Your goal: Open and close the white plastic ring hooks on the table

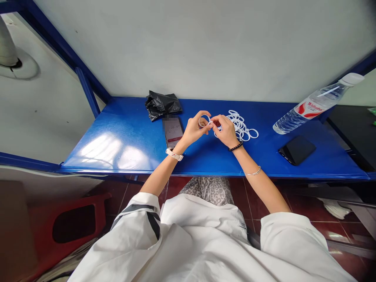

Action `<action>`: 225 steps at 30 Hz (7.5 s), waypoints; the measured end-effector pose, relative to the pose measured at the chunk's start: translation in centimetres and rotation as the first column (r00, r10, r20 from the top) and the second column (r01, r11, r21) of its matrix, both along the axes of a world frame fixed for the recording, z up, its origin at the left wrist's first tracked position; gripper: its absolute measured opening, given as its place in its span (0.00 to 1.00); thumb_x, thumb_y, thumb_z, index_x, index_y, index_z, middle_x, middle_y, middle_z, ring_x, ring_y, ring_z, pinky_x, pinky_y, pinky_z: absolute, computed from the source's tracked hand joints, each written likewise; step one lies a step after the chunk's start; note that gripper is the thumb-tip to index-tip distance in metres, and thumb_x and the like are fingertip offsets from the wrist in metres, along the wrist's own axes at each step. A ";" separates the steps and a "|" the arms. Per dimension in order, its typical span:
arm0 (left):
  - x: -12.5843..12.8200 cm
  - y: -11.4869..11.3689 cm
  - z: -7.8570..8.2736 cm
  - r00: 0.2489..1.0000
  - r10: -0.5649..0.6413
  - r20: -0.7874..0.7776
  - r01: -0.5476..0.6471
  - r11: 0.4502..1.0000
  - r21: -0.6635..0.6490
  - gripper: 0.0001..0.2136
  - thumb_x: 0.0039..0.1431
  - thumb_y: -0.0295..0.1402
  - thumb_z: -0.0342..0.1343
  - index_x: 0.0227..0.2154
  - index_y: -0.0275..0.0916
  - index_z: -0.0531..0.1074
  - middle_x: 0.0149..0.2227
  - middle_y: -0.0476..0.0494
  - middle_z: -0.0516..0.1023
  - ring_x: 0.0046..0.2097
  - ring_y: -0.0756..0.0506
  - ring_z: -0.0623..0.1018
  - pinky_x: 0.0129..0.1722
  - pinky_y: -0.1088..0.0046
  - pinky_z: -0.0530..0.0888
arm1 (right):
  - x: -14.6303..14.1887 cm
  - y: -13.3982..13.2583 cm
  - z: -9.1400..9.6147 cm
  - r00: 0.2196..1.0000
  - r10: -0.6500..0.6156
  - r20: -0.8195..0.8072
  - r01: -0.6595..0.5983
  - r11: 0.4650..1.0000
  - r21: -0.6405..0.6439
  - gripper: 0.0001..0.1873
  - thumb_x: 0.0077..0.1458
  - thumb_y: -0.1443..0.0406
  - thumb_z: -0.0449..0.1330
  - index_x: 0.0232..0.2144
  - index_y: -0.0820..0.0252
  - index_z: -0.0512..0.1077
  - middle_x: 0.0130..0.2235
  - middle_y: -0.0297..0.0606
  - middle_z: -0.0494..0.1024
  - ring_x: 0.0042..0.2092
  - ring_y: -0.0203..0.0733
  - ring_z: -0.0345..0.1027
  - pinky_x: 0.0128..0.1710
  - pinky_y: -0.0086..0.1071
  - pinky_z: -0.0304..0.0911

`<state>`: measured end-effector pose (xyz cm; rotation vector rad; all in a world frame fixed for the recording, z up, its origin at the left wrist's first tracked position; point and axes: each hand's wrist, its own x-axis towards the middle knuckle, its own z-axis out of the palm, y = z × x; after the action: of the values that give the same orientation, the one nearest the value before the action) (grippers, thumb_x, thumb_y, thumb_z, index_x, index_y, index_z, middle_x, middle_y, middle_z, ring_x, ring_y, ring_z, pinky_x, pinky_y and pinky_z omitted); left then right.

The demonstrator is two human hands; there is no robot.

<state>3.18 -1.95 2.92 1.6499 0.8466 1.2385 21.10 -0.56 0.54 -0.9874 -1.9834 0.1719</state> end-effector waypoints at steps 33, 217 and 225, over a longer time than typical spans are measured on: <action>-1.3 0.6 -1.0 0.215 0.410 -0.886 -0.296 0.892 0.341 0.12 0.69 0.36 0.60 0.44 0.30 0.77 0.53 0.23 0.76 0.58 0.27 0.75 0.53 0.54 0.73 | 2.9 1.8 0.7 0.960 -0.226 0.168 0.253 0.953 -0.164 0.13 0.66 0.68 0.53 0.38 0.56 0.78 0.40 0.45 0.83 0.40 0.51 0.76 0.39 0.43 0.70; 0.1 -0.2 -1.0 0.967 0.233 -0.106 -0.196 0.940 0.280 0.20 0.66 0.52 0.59 0.28 0.40 0.73 0.30 0.46 0.80 0.32 0.48 0.76 0.36 0.69 0.74 | -0.5 -0.6 1.2 0.905 0.105 -0.412 -0.240 0.926 -0.290 0.30 0.54 0.34 0.64 0.32 0.52 0.71 0.35 0.36 0.78 0.39 0.45 0.74 0.43 0.42 0.76; 0.1 -0.1 -0.9 0.948 0.281 -0.147 -0.223 0.920 0.324 0.15 0.68 0.48 0.58 0.33 0.42 0.75 0.36 0.43 0.82 0.37 0.46 0.79 0.37 0.68 0.75 | -0.6 -0.7 1.5 0.895 0.097 -0.435 -0.244 0.924 -0.296 0.30 0.54 0.34 0.64 0.35 0.52 0.71 0.37 0.36 0.78 0.39 0.43 0.74 0.44 0.40 0.75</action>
<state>3.30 -2.04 2.03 1.9775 1.0562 1.4629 20.52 -1.24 2.02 -0.8946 -1.6698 0.7891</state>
